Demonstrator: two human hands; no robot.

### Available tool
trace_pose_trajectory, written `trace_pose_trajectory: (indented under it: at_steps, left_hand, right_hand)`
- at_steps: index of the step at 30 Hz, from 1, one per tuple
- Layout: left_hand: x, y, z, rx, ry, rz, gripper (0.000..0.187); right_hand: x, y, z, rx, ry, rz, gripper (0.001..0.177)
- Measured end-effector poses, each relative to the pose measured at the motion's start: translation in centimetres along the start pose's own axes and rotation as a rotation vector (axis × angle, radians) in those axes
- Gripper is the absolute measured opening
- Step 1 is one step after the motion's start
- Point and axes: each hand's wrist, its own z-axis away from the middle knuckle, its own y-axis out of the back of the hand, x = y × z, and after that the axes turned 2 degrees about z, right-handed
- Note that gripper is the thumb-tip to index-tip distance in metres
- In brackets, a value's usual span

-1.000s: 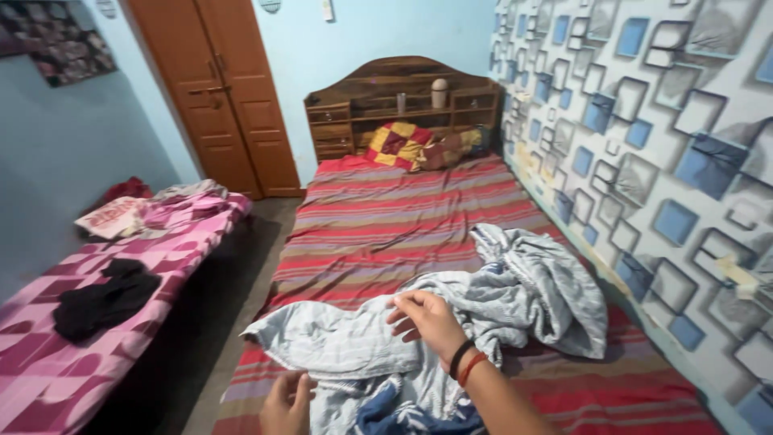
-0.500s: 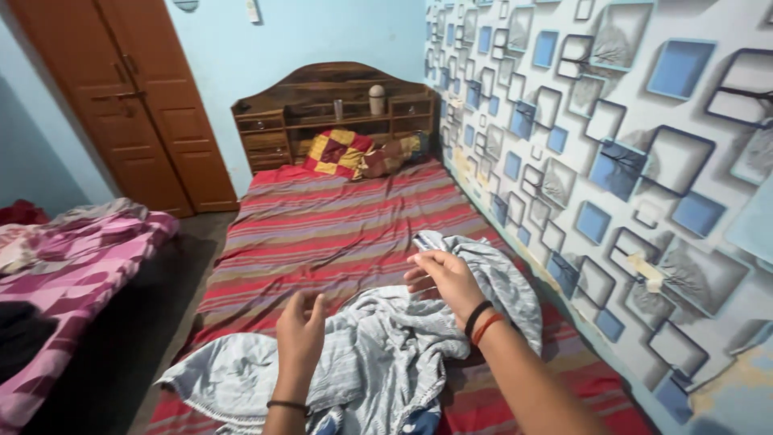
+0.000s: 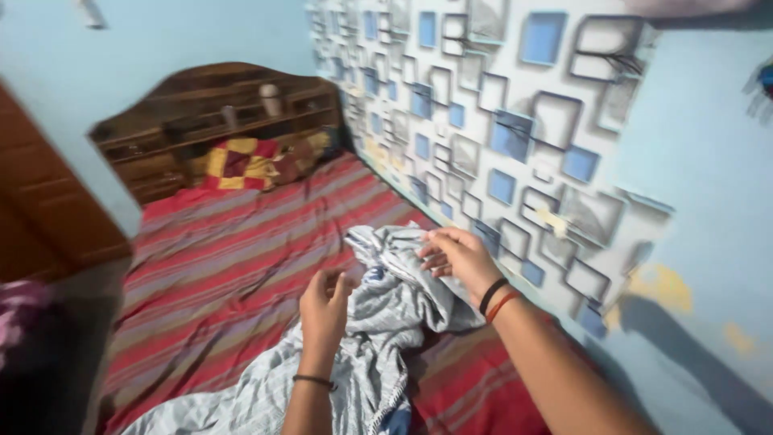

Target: Organizing notebooks and papers on a desk.

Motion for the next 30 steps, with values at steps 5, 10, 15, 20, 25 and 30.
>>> trace_pose_trajectory:
  at_steps: [5, 10, 15, 20, 25, 30]
  left_hand:
    - [0.0, -4.5, -1.3, -0.196, -0.024, 0.112, 0.021]
    - [1.3, -8.9, -0.8, -0.401, 0.0, 0.227, 0.021]
    - [4.1, -13.5, 2.1, -0.555, -0.11, 0.172, 0.021]
    - [5.4, -19.6, 6.4, -0.76, -0.17, 0.323, 0.02]
    - [8.5, -23.6, 12.9, -0.943, -0.253, 0.382, 0.018]
    - [11.3, -27.4, 20.6, -1.121, -0.16, 0.478, 0.019]
  right_hand:
    - [-1.7, 2.7, 3.5, 0.2, 0.011, 0.012, 0.031]
    - [-2.4, 4.9, 8.4, 0.417, 0.032, 0.015, 0.032]
    - [-3.7, 6.5, 15.1, 0.62, 0.055, 0.02, 0.029]
    - [-5.3, 8.0, 22.5, 0.841, 0.049, 0.08, 0.029]
    - [-5.3, 10.4, 30.7, 1.054, 0.062, 0.109, 0.031]
    - [-5.4, 11.6, 39.1, 1.303, 0.068, 0.132, 0.034]
